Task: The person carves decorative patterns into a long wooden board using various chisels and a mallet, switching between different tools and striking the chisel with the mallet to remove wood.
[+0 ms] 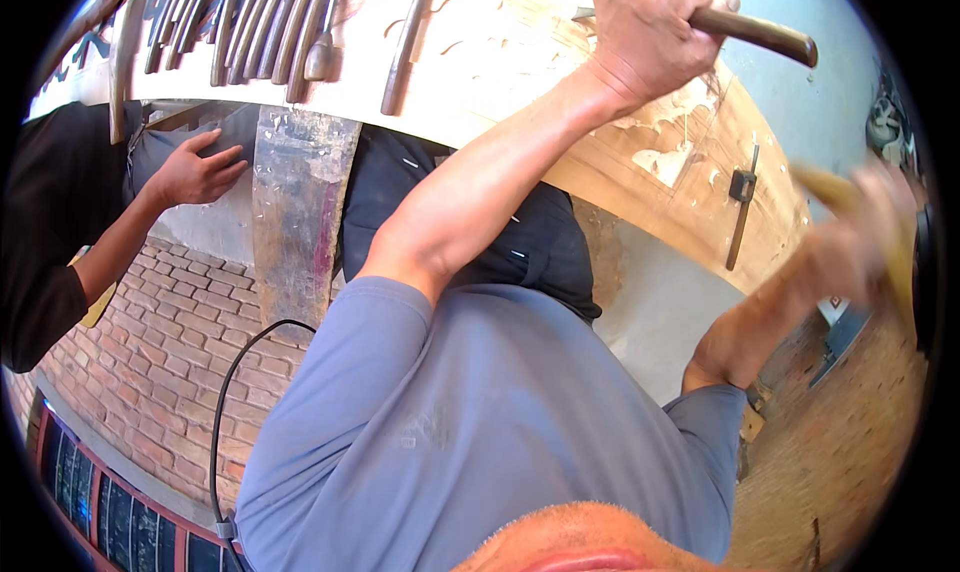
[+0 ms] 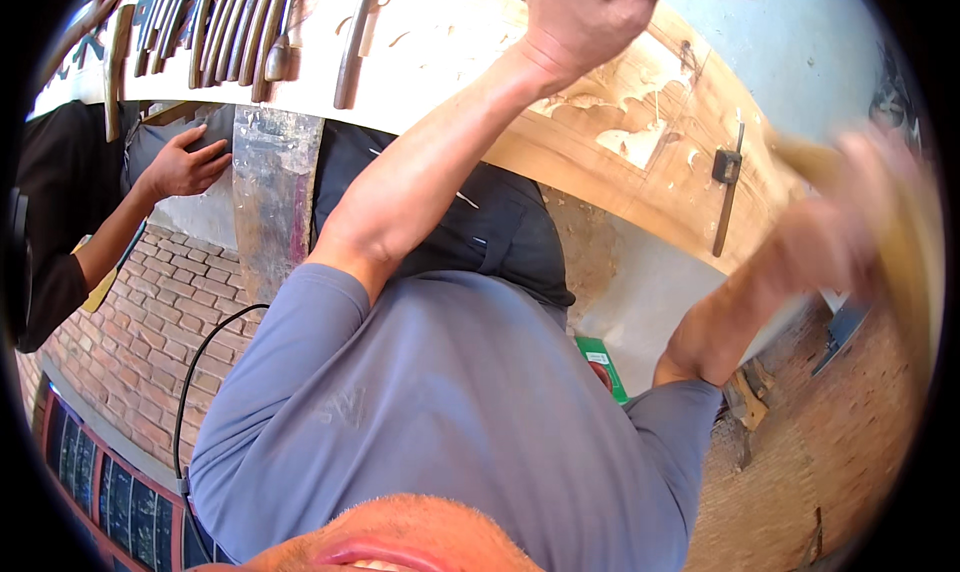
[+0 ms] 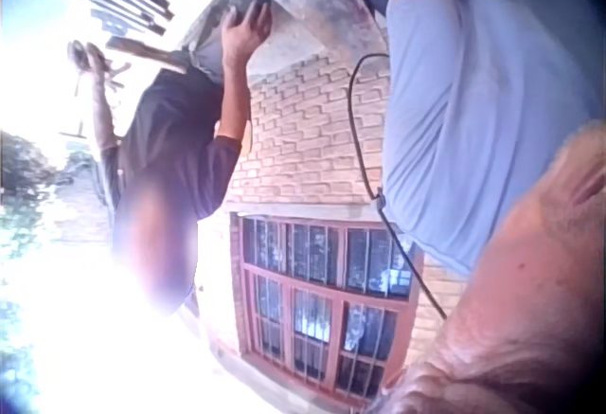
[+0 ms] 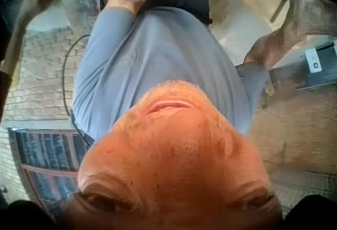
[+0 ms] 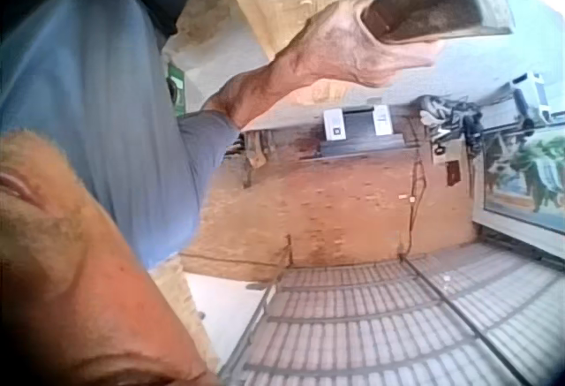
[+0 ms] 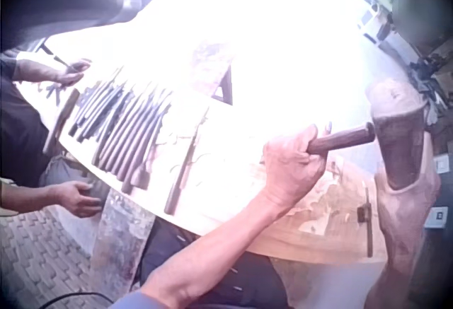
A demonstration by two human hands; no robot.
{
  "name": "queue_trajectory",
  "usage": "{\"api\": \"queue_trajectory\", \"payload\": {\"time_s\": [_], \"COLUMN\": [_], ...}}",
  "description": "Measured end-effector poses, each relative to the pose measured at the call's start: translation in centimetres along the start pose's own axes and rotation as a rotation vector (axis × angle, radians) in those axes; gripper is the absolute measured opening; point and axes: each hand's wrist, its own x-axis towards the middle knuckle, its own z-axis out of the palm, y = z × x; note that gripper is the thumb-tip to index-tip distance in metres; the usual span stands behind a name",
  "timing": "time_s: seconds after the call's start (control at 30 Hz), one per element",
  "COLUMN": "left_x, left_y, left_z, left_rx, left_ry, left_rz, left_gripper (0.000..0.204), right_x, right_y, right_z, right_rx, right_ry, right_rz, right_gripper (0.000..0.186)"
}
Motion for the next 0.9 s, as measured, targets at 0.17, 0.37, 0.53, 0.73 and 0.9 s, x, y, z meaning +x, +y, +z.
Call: {"api": "queue_trajectory", "payload": {"time_s": [0.17, 0.37, 0.53, 0.73, 0.9], "left_x": [-1.4, -3.4, -2.9, -1.7, -1.2], "left_y": [0.4, 0.9, 0.6, 0.2, 0.1], "left_z": [-0.4, 0.1, -0.6, 1.2, 2.1], "left_rx": [0.042, -0.026, 0.1, 0.104, 0.097], "left_ry": [-0.052, -0.187, -0.561, -0.325, -0.171], "left_rz": [0.095, 0.259, 0.298, 0.193, 0.122], "left_gripper": [0.046, 0.053, 0.053, 0.05, 0.048], "right_x": [-4.5, -10.1, -12.5, -11.7, -11.6], "right_y": [2.4, 3.8, 5.0, 3.8, 3.9], "right_z": [0.2, -2.3, -3.2, -2.5, -2.4], "right_rx": [-0.643, -0.285, -0.283, -0.221, -0.228], "right_ry": [-0.157, -0.116, -0.139, -0.108, -0.123], "right_rz": [0.015, 0.482, 0.516, 0.597, 0.511], "right_gripper": [0.034, 0.023, 0.025, 0.025, 0.023]}}
